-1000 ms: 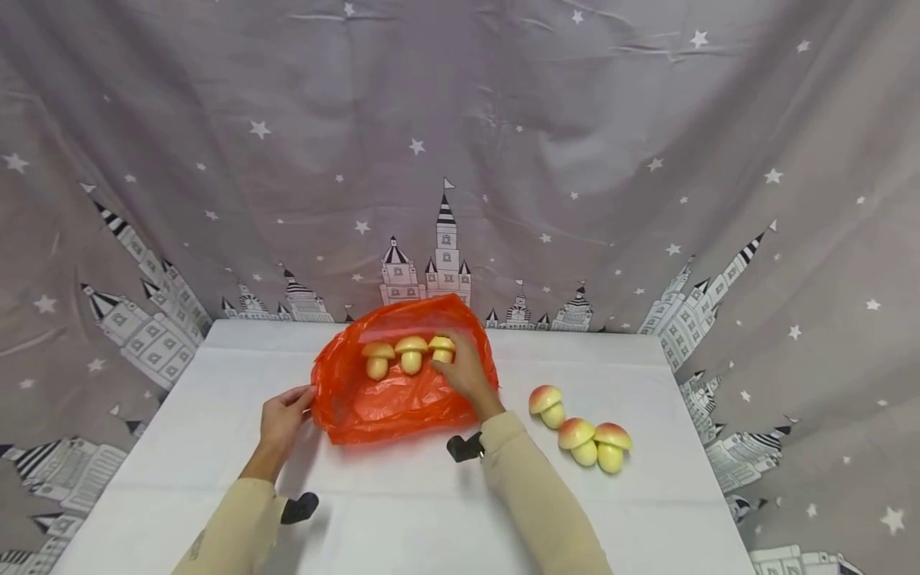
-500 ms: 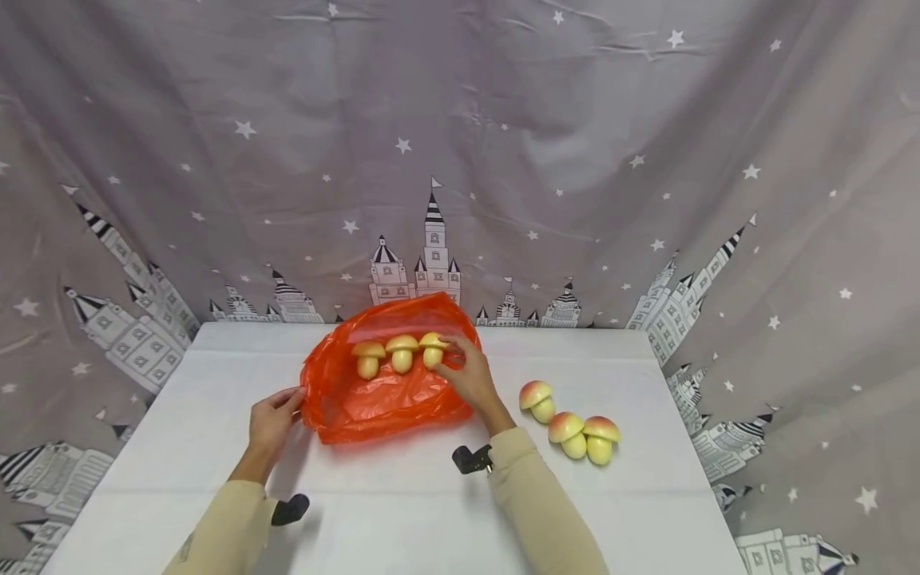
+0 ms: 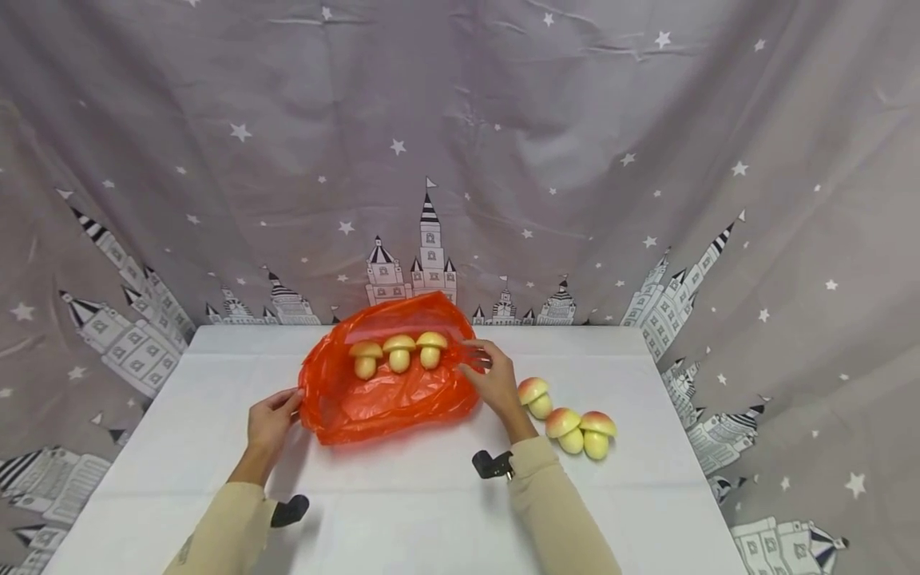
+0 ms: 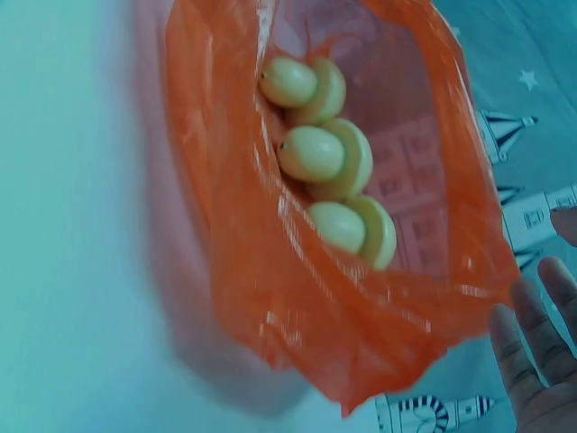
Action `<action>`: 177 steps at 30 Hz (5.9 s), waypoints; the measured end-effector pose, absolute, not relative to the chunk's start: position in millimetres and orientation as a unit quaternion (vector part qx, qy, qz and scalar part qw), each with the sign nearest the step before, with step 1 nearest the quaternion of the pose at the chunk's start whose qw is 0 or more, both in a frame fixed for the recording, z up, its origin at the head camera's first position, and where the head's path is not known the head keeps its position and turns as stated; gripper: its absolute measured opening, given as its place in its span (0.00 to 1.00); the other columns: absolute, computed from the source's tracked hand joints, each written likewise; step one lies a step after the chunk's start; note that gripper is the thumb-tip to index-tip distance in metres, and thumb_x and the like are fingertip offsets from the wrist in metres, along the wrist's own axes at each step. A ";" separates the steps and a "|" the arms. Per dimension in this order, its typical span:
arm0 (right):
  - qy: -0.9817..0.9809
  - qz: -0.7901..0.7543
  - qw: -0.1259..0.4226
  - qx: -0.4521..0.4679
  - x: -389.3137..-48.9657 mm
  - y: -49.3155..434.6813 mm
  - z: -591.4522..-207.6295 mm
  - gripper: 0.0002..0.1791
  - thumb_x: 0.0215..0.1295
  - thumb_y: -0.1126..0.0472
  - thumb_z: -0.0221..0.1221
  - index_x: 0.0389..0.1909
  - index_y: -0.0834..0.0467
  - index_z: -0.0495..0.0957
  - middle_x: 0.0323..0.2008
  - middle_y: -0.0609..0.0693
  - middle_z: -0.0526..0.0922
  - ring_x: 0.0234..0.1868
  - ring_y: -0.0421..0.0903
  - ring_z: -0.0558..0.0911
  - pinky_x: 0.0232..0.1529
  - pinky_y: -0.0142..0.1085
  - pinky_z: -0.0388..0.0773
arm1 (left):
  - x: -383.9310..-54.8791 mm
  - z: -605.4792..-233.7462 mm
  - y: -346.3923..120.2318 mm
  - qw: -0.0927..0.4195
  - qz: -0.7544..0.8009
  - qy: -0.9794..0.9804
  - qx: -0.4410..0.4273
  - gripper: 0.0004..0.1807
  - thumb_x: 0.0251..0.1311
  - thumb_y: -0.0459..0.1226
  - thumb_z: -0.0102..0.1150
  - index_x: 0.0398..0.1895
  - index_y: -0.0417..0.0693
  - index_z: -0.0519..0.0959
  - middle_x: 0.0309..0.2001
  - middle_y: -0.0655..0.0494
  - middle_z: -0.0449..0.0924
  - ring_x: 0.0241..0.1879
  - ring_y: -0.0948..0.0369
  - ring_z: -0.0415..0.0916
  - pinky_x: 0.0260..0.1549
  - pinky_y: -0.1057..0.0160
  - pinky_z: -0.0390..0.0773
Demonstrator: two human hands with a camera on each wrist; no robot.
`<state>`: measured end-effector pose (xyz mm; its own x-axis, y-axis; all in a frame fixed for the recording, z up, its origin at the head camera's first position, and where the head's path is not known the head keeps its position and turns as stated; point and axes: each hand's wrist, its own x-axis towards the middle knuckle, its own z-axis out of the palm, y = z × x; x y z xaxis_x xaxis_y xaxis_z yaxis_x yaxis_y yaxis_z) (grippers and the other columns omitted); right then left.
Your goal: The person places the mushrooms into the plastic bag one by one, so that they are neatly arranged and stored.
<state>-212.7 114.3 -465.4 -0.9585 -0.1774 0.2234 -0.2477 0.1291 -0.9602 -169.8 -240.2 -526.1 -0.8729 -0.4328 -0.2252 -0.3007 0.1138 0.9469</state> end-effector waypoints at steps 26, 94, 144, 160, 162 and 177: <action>-0.806 0.590 0.049 -0.016 -223.5 185.4 -513.9 0.25 0.56 0.71 0.65 0.57 0.63 0.73 0.55 0.64 0.75 0.58 0.62 0.72 0.59 0.51 0.70 | -168.9 -528.7 -243.3 0.080 -0.632 -0.733 0.237 0.20 0.66 0.37 0.57 0.53 0.27 0.76 0.38 0.51 0.81 0.27 0.77 0.75 0.30 0.78 0.78; -0.901 0.431 -0.039 0.015 -230.2 218.2 -535.1 0.25 0.53 0.66 0.68 0.53 0.64 0.75 0.52 0.65 0.78 0.51 0.61 0.78 0.50 0.49 0.76 | -167.3 -531.4 -239.3 0.059 -0.652 -0.718 0.237 0.21 0.68 0.38 0.55 0.54 0.26 0.75 0.39 0.54 0.80 0.29 0.77 0.75 0.32 0.78 0.78; -0.830 0.557 -0.001 0.034 -221.3 172.4 -489.5 0.28 0.56 0.65 0.68 0.58 0.65 0.73 0.53 0.64 0.78 0.51 0.59 0.80 0.51 0.44 0.79 | -171.4 -535.0 -239.9 0.060 -0.645 -0.724 0.238 0.21 0.68 0.38 0.55 0.54 0.27 0.75 0.40 0.51 0.80 0.29 0.77 0.74 0.31 0.79 0.77; -0.833 0.550 0.029 0.051 -223.0 144.9 -477.4 0.26 0.54 0.64 0.68 0.56 0.61 0.76 0.52 0.58 0.79 0.50 0.55 0.77 0.51 0.45 0.75 | -171.9 -534.0 -237.7 0.057 -0.649 -0.719 0.241 0.20 0.68 0.37 0.55 0.53 0.26 0.75 0.35 0.57 0.80 0.29 0.76 0.74 0.30 0.78 0.77; -0.834 0.548 0.034 0.060 -223.3 140.6 -476.7 0.26 0.54 0.64 0.69 0.56 0.61 0.76 0.52 0.58 0.79 0.51 0.55 0.77 0.53 0.46 0.75 | -172.0 -533.1 -237.0 0.056 -0.649 -0.719 0.242 0.20 0.68 0.37 0.55 0.53 0.26 0.75 0.35 0.57 0.80 0.29 0.76 0.74 0.30 0.78 0.77; -0.831 0.534 0.057 0.145 -225.3 102.7 -469.8 0.25 0.52 0.68 0.68 0.53 0.66 0.76 0.49 0.59 0.79 0.50 0.56 0.77 0.52 0.48 0.77 | -173.7 -532.9 -239.1 0.048 -0.640 -0.726 0.248 0.21 0.68 0.39 0.56 0.54 0.28 0.75 0.40 0.50 0.80 0.30 0.75 0.73 0.31 0.79 0.77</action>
